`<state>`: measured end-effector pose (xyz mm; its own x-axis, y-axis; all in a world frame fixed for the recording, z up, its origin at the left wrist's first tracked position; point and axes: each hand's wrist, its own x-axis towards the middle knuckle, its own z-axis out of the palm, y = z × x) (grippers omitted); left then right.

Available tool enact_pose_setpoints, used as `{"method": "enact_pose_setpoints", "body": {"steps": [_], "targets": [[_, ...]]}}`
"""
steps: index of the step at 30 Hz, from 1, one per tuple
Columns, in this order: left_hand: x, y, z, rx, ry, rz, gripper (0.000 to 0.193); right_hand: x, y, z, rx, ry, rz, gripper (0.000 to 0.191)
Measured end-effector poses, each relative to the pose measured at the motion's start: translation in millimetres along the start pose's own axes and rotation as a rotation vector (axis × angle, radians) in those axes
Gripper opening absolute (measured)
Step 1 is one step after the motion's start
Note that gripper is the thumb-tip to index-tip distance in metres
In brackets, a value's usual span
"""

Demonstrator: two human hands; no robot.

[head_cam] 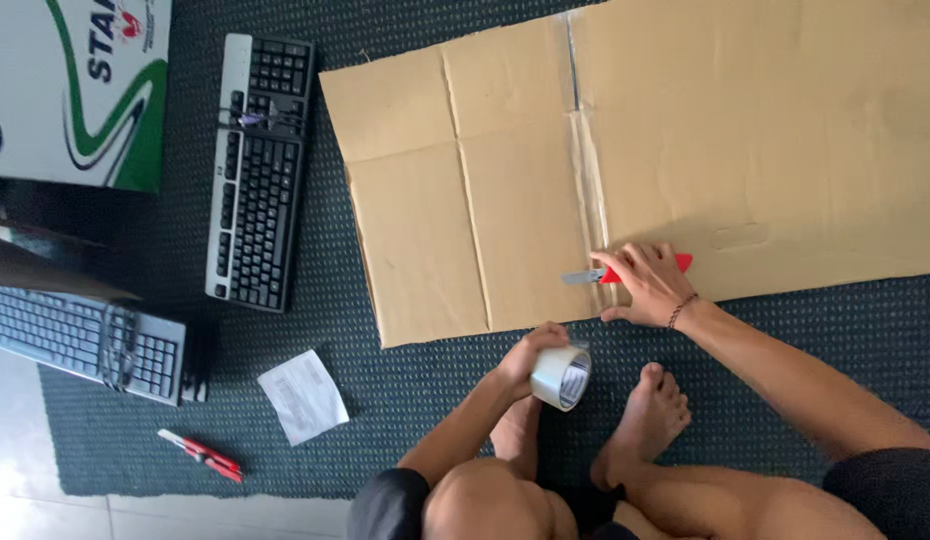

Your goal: The person cuts a piece of cardboard with a utility knife, places a keyboard on it, and secures the cardboard flaps with packing tape. They fold the cardboard around the keyboard to create a protective package.

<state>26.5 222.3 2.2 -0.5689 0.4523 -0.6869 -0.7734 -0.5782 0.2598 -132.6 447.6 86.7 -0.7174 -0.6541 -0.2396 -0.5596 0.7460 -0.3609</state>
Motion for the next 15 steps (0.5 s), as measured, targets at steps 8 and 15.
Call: {"method": "enact_pose_setpoints", "body": {"steps": [8,15], "targets": [[-32,34,-16,-0.151,0.152,0.328,0.006,-25,7,29,0.235,0.457,0.163,0.067],[-88,83,-51,0.009,0.582,0.627,0.016,-161,108,63,-0.191,0.706,1.044,0.031]]}}
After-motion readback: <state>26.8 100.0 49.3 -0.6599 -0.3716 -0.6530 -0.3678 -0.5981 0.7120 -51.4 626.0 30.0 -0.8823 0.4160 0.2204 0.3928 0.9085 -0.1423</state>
